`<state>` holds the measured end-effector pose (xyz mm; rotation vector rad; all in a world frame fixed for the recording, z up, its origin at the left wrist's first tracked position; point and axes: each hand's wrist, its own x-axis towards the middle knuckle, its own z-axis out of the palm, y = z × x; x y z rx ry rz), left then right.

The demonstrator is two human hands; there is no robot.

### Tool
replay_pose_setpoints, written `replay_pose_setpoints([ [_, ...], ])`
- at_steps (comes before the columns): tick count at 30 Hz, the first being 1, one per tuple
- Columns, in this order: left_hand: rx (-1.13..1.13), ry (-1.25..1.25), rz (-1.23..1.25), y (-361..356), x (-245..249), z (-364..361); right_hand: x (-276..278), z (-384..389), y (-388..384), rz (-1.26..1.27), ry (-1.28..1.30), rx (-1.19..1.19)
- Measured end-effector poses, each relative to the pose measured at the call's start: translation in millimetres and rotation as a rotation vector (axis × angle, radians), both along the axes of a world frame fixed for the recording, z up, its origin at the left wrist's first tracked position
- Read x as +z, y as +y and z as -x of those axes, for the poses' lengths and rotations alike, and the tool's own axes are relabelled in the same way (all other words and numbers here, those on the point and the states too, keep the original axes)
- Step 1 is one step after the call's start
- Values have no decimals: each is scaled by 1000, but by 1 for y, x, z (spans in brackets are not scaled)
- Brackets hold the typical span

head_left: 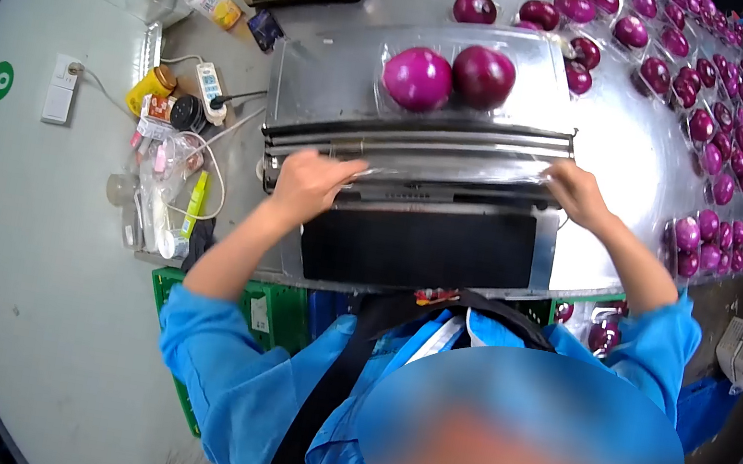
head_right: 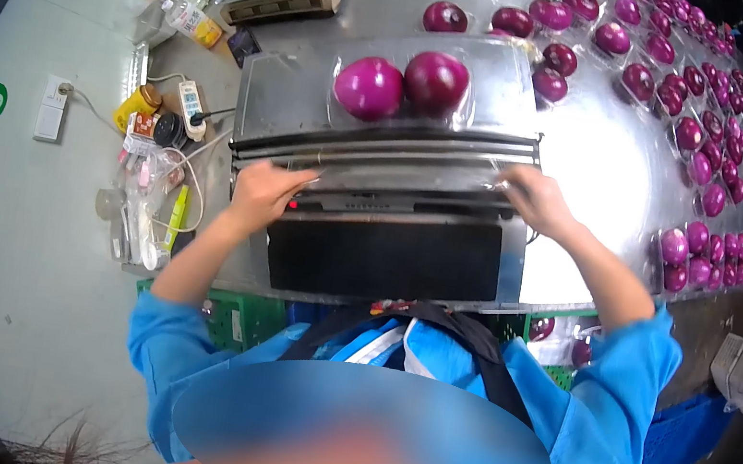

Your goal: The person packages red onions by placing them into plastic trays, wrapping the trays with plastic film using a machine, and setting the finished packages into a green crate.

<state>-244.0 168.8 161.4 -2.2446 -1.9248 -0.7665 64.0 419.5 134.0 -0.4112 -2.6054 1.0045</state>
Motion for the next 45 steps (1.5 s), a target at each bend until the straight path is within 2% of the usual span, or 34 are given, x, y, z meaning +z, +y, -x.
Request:
replay_pose_setpoints([
  [1, 115, -359, 25, -3, 14, -1, 16, -2, 1, 79, 78, 17],
  [2, 146, -522, -189, 10, 41, -6, 33, -5, 7, 706, 115, -117],
  [3, 285, -1252, -30, 12, 70, -5, 43, 9, 20, 620, 478, -278],
  [4, -485, -1578, -46, 35, 77, 25, 89, 38, 25, 652, 656, -233],
  [6, 124, -1508, -661, 112, 102, 14, 115, 98, 43, 818, 1020, -243],
  [7, 112, -1584, -789, 146, 100, 18, 101, 128, 66, 788, 1102, -279],
  [8, 130, -1475, -728, 180, 63, 49, 77, 152, 88, 680, 1003, -373],
  [9, 271, -1294, -659, 200, 46, 48, 59, 172, 96, 517, 818, -407],
  [10, 454, -897, -424, 210, 8, 65, 25, 184, 114, 253, 575, -379],
  [11, 475, -621, -270, 207, -19, 66, -10, 187, 125, 232, 289, -354],
  [12, 433, -705, 79, 202, -47, 71, -6, 182, 104, 193, -41, -353],
  [13, 431, -703, 76, 198, -60, 77, -46, 179, 121, 399, 110, -97],
  [15, 97, -1081, 245, 182, -78, 83, -28, 159, 103, 470, 97, -42],
  [16, 104, -1092, 259, 167, -74, 79, -9, 146, 88, 530, -6, -75],
  [17, 39, -1119, 382, 154, -56, 75, 1, 141, 81, 582, -101, -107],
  [18, -35, -1133, 494, 149, -38, 72, -25, 136, 89, 625, 6, -36],
  [19, -40, -1129, 492, 142, -29, 66, -7, 130, 82, 777, -49, 32],
  [21, -32, -1455, 620, 129, -17, 55, 11, 124, 68, 854, -85, -19],
  [23, -28, -1514, 639, 126, -16, 52, 20, 124, 66, 947, -145, -4],
  [25, -2, -1609, 540, 130, -23, 54, 22, 126, 68, 980, -119, -44],
  [26, 117, -1662, 447, 131, -22, 47, 26, 128, 68, 988, -97, -112],
  [28, 135, -1646, 391, 124, -14, 42, 35, 127, 68, 1016, -41, -173],
  [29, 153, -1632, 335, 122, -7, 38, 51, 124, 65, 927, -91, -159],
  [31, 153, -1653, 309, 102, 8, 23, 80, 111, 43, 886, -15, -93],
  [32, 200, -1633, 346, 86, 15, 12, 81, 101, 32, 798, 24, -76],
  [33, 246, -1615, 385, 69, 21, -1, 79, 86, 20, 815, -47, -68],
  [34, 266, -1688, 399, 53, 24, -19, 86, 71, -4, 939, -94, -89],
  [35, 294, -1760, 419, 36, 25, -40, 65, 55, -15, 773, -94, -12],
  [36, 345, -1828, 431, 17, 10, -55, 57, 40, -34, 943, -173, -75],
  [37, 401, -1894, 445, -2, -14, -67, 48, 31, -54, 1011, -166, -119],
  [38, 418, -1934, 522, -16, -30, -75, 29, 21, -68, 1251, -185, -214],
  [41, 468, -1907, 665, -40, -77, -79, -33, 6, -98, 1413, -55, -422],
  [43, 480, -1698, 598, -46, -89, -79, -44, -2, -111, 1296, 39, -488],
  [45, 536, -1635, 547, -62, -100, -79, -39, -12, -127, 1176, 63, -564],
])
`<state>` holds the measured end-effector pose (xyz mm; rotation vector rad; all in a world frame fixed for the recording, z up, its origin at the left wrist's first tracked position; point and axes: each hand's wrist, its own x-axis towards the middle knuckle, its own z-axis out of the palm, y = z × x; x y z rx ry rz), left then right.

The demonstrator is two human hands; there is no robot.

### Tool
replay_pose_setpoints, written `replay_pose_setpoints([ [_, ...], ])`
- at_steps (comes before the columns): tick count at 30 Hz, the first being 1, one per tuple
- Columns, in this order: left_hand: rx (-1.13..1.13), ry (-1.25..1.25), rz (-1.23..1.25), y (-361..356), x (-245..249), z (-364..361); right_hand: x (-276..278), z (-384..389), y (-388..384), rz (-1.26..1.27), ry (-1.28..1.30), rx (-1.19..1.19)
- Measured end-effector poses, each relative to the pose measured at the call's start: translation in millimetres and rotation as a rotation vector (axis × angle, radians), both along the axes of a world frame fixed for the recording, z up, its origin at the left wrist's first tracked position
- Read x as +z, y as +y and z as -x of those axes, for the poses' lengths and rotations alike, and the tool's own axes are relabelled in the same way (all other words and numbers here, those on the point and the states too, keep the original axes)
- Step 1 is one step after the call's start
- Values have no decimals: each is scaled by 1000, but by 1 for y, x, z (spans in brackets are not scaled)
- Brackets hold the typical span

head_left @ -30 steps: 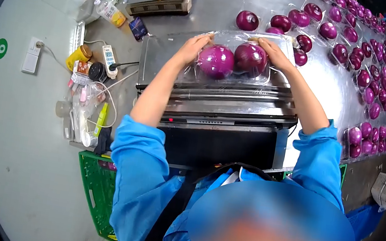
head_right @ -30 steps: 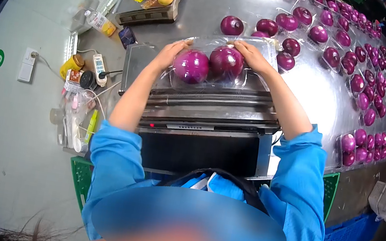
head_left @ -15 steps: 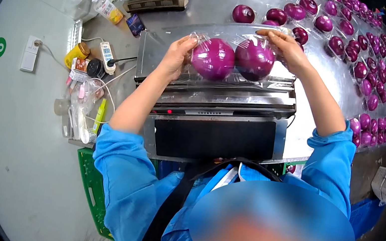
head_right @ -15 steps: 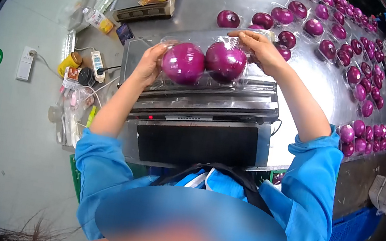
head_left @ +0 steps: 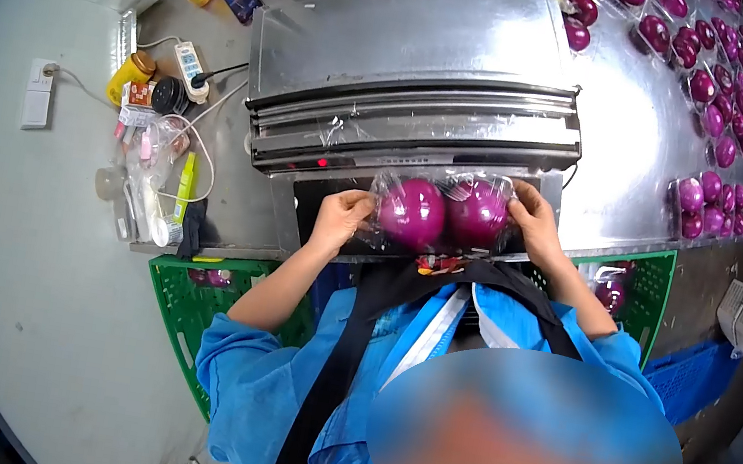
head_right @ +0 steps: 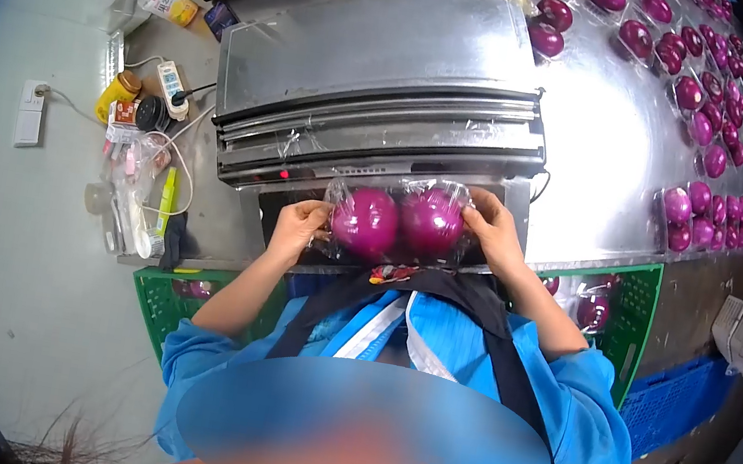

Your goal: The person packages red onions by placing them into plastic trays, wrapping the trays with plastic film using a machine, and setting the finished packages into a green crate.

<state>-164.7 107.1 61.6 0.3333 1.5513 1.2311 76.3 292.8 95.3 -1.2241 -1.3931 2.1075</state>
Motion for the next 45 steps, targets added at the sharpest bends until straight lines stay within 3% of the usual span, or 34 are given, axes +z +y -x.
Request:
replay_pose_setpoints([
  [1, -44, 34, 17, -13, -2, 0, -11, -14, -7, 3, -2, -4],
  [3, -91, 73, 27, -25, -10, -3, -45, -44, -13, -249, -191, 177],
  [4, -37, 120, -99, -25, -8, -9, -46, -46, -16, -245, -194, 171],
  [5, 16, 162, -220, -28, -7, -15, -47, -47, -20, -100, -146, 47],
  [6, 142, 166, -177, -27, -7, -22, -49, -47, -25, 47, -98, -77],
  [8, 400, -147, -286, -21, 17, -28, -28, -47, -23, 273, 54, -258],
  [10, 397, -358, -203, -45, 30, -26, -9, -78, -13, 446, 151, -197],
  [11, 324, -357, -86, -64, 28, -28, 1, -86, -17, 373, -6, -200],
  [13, 195, -247, 236, -107, -11, -40, -17, -110, -34, 494, -168, -95],
  [14, -1, -393, 207, -122, -20, -38, -25, -110, -44, 558, -227, -76],
  [15, 20, -316, 224, -114, -29, -47, -41, -103, -56, 553, -246, -66],
  [16, 36, -237, 248, -103, -40, -58, -50, -90, -65, 577, -257, -55],
  [17, -228, 15, 173, -94, -65, -61, -58, -76, -70, 566, -363, 25],
  [18, -490, 270, 85, -91, -83, -63, -62, -48, -83, 616, -323, -123],
  [19, -604, 458, -105, -75, -82, -72, -83, -40, -87, 437, 51, 183],
  [20, -621, 440, -212, -59, -78, -83, -101, -31, -97, 291, 303, 332],
  [21, -645, 387, -300, -43, -71, -94, -94, -17, -104, 230, 377, 384],
  [23, -662, 159, -381, -24, -46, -108, -86, -11, -115, 191, 394, 392],
  [27, -546, -548, -347, -5, 24, -121, -57, -43, -135, -58, 298, 489],
  [30, -534, -813, -296, 11, 59, -135, -44, -64, -128, -360, 92, 663],
  [32, -630, -775, -269, 18, 71, -150, -36, -88, -97, -424, -106, 653],
  [33, -716, -695, -263, 19, 74, -160, -22, -106, -82, -321, -91, 481],
  [34, -859, -533, -305, 22, 76, -171, -2, -135, -69, -24, 196, 233],
  [36, -1139, -147, -498, 33, 83, -196, 61, -164, -73, -514, 209, 448],
  [38, -1257, -99, -545, 50, 82, -227, 79, -177, -85, -624, -123, 572],
  [39, -1270, -155, -504, 58, 79, -242, 66, -197, -78, -470, -6, 471],
  [40, -1194, -367, -273, 66, 69, -261, 33, -220, -78, -237, 283, 222],
  [42, -895, -666, 308, 79, 21, -306, -5, -265, -93, -295, 96, -108],
  [43, -1174, -431, 396, 97, 8, -316, -58, -297, -110, -29, 217, -372],
  [44, -1235, -148, 209, 104, 8, -329, -100, -330, -128, 243, 342, -628],
  [45, -1272, 2, -39, 105, -17, -330, -105, -351, -139, 274, 283, -893],
])
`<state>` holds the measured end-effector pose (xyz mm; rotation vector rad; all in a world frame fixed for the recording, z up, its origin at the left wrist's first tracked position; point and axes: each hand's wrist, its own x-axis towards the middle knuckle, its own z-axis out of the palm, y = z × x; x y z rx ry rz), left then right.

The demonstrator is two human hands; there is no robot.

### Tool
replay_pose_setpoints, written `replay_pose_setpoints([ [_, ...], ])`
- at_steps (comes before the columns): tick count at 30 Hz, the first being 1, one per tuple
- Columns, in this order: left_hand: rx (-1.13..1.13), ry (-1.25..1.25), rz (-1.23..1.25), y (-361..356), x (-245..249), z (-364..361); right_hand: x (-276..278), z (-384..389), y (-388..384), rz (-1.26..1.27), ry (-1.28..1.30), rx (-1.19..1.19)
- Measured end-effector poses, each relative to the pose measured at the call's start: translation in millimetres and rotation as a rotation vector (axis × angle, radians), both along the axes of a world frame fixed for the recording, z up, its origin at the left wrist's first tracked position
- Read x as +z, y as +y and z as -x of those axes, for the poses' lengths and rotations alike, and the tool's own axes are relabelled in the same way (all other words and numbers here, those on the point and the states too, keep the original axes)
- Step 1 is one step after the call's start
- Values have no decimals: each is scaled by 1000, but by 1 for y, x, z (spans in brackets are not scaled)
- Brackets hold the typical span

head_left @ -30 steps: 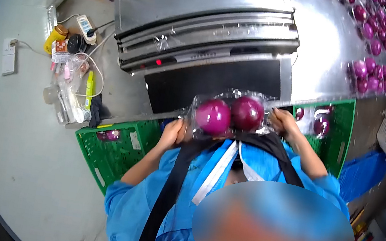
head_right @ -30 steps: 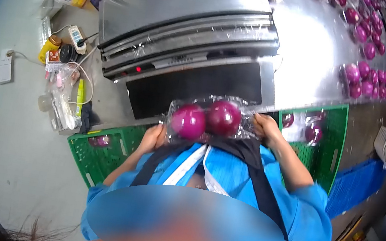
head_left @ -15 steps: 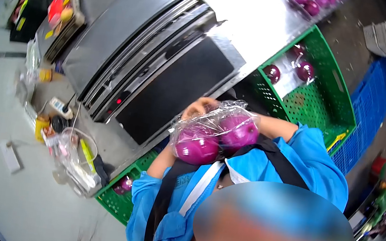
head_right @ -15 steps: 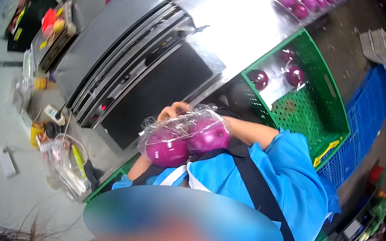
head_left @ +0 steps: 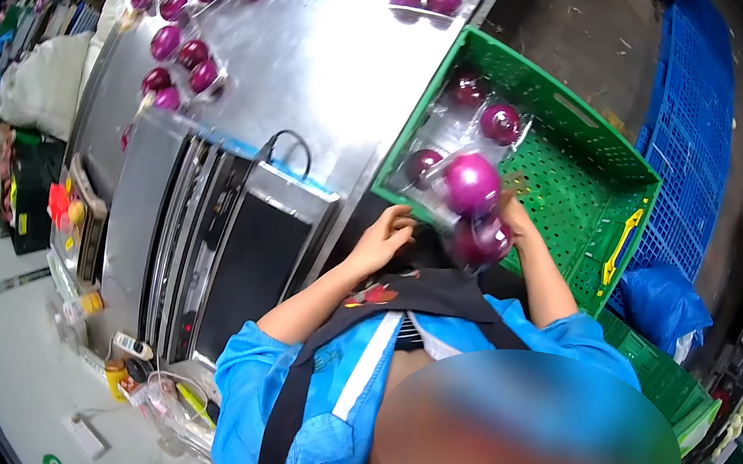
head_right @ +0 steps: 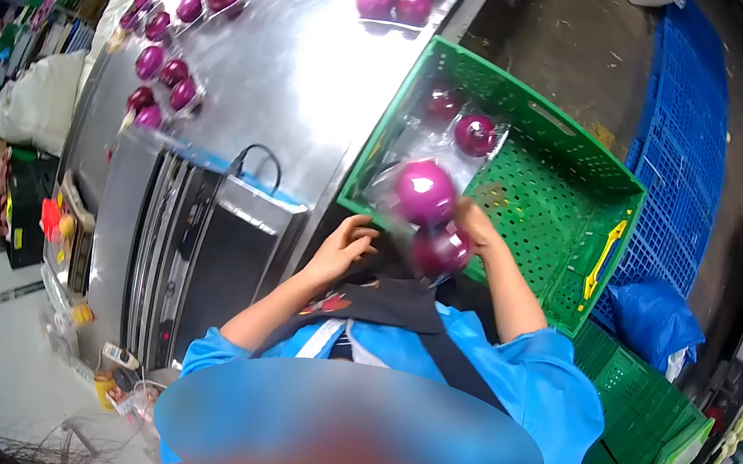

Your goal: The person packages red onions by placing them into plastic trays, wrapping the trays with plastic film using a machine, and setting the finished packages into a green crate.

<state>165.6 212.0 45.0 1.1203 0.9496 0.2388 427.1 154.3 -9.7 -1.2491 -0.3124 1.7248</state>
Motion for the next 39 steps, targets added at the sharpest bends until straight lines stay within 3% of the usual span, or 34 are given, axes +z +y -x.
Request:
replay_pose_setpoints([
  [1, -27, -29, -275, 2, -25, 3, -6, -22, -6, 92, -62, -242],
  [3, -96, 96, -271, 11, -17, 2, -72, -93, -38, -26, -51, -342],
  [5, -206, 308, -905, 21, -8, 0, -114, -147, -49, 85, -110, -535],
  [6, -213, 333, -977, 26, -4, -3, -128, -167, -47, 113, -137, -583],
  [10, -354, 421, -1010, 38, -13, -16, -184, -209, -11, 164, -251, -723],
  [12, -497, 325, -835, 38, -25, -16, -204, -204, 8, 207, -194, -745],
  [15, -504, 345, -859, 38, -22, -18, -237, -211, 18, 351, -821, -586],
  [16, -479, 361, -849, 37, -23, -16, -237, -218, 15, 499, -1038, -419],
  [17, -464, 328, -827, 39, -25, -15, -237, -228, 9, 460, -1316, -219],
  [18, -442, 301, -812, 41, -25, -12, -210, -215, 17, 521, -1389, -233],
  [19, -412, 277, -810, 40, -23, -10, -179, -194, 31, 651, -1636, -238],
  [20, -349, 238, -785, 37, -24, -7, -135, -165, 54, 522, -1759, -423],
  [21, -282, 198, -764, 35, -26, -4, -106, -134, 83, 237, -2013, -615],
  [23, -145, 194, -822, 31, -17, 6, -40, -54, 157, -378, -1506, -622],
  [24, -84, 204, -795, 27, -12, 14, -11, -2, 190, -554, -1059, -475],
  [25, -28, 205, -770, 27, -4, 23, -1, 42, 221, -672, -1148, -269],
  [26, 9, 226, -774, 26, 3, 30, 1, 86, 258, -735, -851, -100],
  [27, 47, 249, -781, 23, 8, 38, 10, 131, 295, -709, -734, 80],
  [28, 113, 252, -807, 19, 9, 46, 7, 178, 330, -749, -554, 103],
  [31, 262, 264, -776, 7, 19, 73, -14, 290, 416, -703, -711, 322],
  [33, 369, 290, -689, -2, 19, 91, -56, 357, 474, -639, -842, 341],
  [35, 419, 314, -661, -3, 22, 103, -55, 388, 494, -645, -1112, 379],
  [36, 465, 304, -617, -2, 24, 106, -14, 383, 477, -298, -535, 376],
  [37, 505, 284, -575, 1, 26, 107, -63, 391, 500, -406, -733, 305],
  [39, 490, 241, -595, 15, 33, 108, -44, 364, 485, -650, -956, 322],
])
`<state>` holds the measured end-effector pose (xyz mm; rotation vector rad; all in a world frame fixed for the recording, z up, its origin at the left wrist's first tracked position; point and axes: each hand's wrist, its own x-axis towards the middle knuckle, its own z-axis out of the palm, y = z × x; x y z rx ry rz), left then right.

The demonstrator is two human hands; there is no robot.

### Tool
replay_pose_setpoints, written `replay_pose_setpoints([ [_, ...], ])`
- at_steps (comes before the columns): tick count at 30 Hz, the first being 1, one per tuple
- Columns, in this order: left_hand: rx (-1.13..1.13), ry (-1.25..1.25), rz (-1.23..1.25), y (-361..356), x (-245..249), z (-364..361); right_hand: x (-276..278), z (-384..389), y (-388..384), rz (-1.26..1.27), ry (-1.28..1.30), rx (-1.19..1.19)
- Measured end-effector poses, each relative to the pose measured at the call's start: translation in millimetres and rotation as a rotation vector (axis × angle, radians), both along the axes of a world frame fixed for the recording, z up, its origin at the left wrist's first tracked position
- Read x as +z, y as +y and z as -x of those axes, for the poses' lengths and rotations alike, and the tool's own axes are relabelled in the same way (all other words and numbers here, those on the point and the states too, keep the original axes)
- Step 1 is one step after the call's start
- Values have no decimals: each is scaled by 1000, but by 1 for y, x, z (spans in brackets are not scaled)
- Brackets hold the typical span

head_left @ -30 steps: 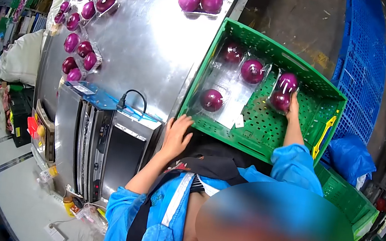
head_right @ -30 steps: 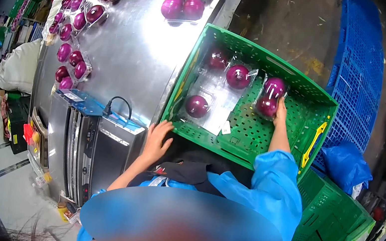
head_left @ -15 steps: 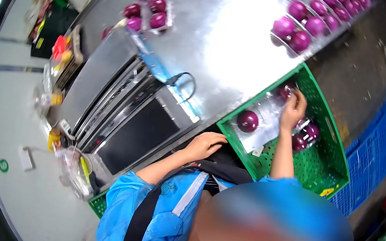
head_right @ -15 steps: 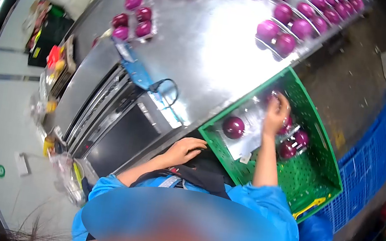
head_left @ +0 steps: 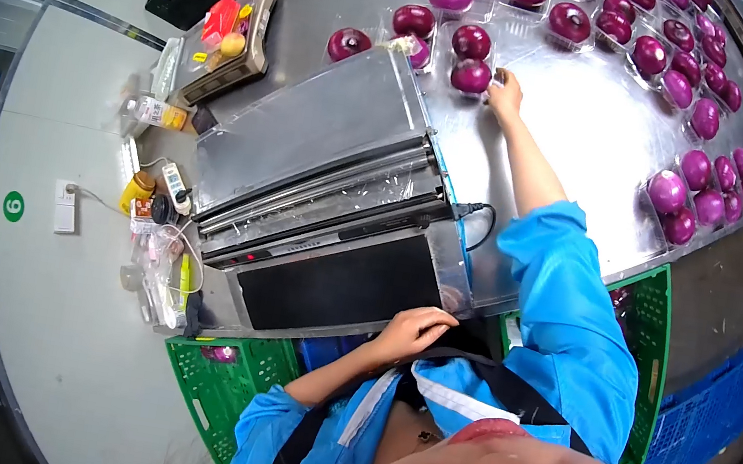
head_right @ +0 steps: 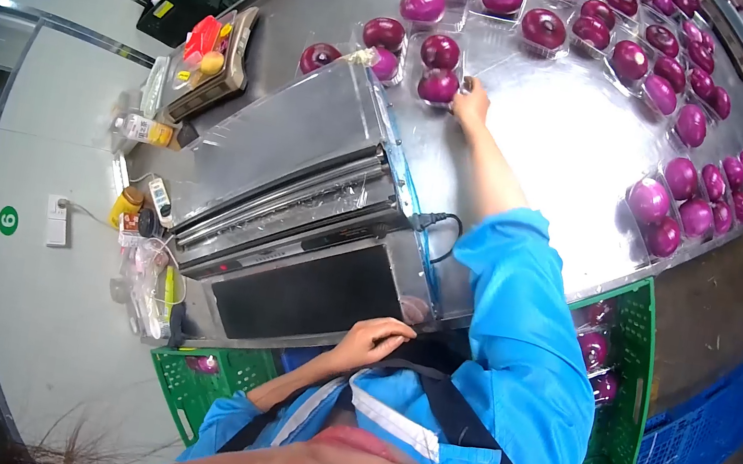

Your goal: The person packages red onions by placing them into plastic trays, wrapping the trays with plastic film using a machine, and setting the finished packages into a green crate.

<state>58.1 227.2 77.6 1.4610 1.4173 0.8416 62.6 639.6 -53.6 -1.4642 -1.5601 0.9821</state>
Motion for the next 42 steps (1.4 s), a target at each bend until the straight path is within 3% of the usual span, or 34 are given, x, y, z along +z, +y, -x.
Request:
replay_pose_setpoints([
  [2, -56, -31, -100, 21, -1, -2, -21, -46, -8, -80, 63, 149],
  [4, 17, -117, 54, 50, 2, -12, -8, -108, -38, 28, 149, 256],
  [6, 138, -111, -46, 88, -10, -27, 11, -166, -66, 55, -33, 155],
  [8, 256, -108, -173, 133, -43, -43, 51, -206, -97, 314, -7, -138],
  [10, 424, -122, -112, 177, -73, -59, 21, -248, -115, 283, -143, -227],
  [12, 562, -336, 227, 208, -93, -76, -21, -282, -130, 65, -240, -245],
  [13, 489, -586, 432, 215, -91, -81, -19, -288, -138, -3, -250, -217],
  [14, 414, -612, 512, 216, -83, -83, -15, -293, -143, -2, -257, -229],
  [16, 367, -606, 436, 218, -86, -83, 4, -298, -147, -1, -151, -232],
  [18, 355, -527, 306, 212, -78, -80, 33, -291, -145, -157, 13, -243],
  [20, 394, -462, 49, 205, -63, -61, 106, -266, -142, -125, -29, -151],
  [22, 427, -434, -50, 181, 23, -20, 163, -219, -133, -273, -31, -38],
  [24, 467, -361, -254, 162, 52, 37, 203, -151, -125, -246, 141, 148],
  [26, 635, -370, -235, 134, 71, 96, 209, -70, -115, -108, 179, 277],
  [28, 792, -344, -244, 110, 59, 159, 183, 19, -111, -354, 145, 379],
  [32, 833, -268, -255, 57, 49, 259, 162, 133, -145, 56, 184, 595],
  [34, 793, -73, -112, 30, 49, 287, 158, 159, -158, 70, 140, 600],
  [36, 682, 88, -129, 10, 40, 307, 187, 154, -177, 188, -8, 650],
  [38, 483, 274, -101, -17, 59, 321, 185, 137, -179, 53, -55, 698],
  [39, 356, 537, -162, -32, 72, 329, 180, 120, -176, -64, -56, 733],
  [40, 223, 797, -223, -45, 81, 342, 199, 96, -185, -240, -236, 759],
  [42, -91, 1169, -610, -64, 83, 378, 214, 51, -177, -570, -641, 982],
])
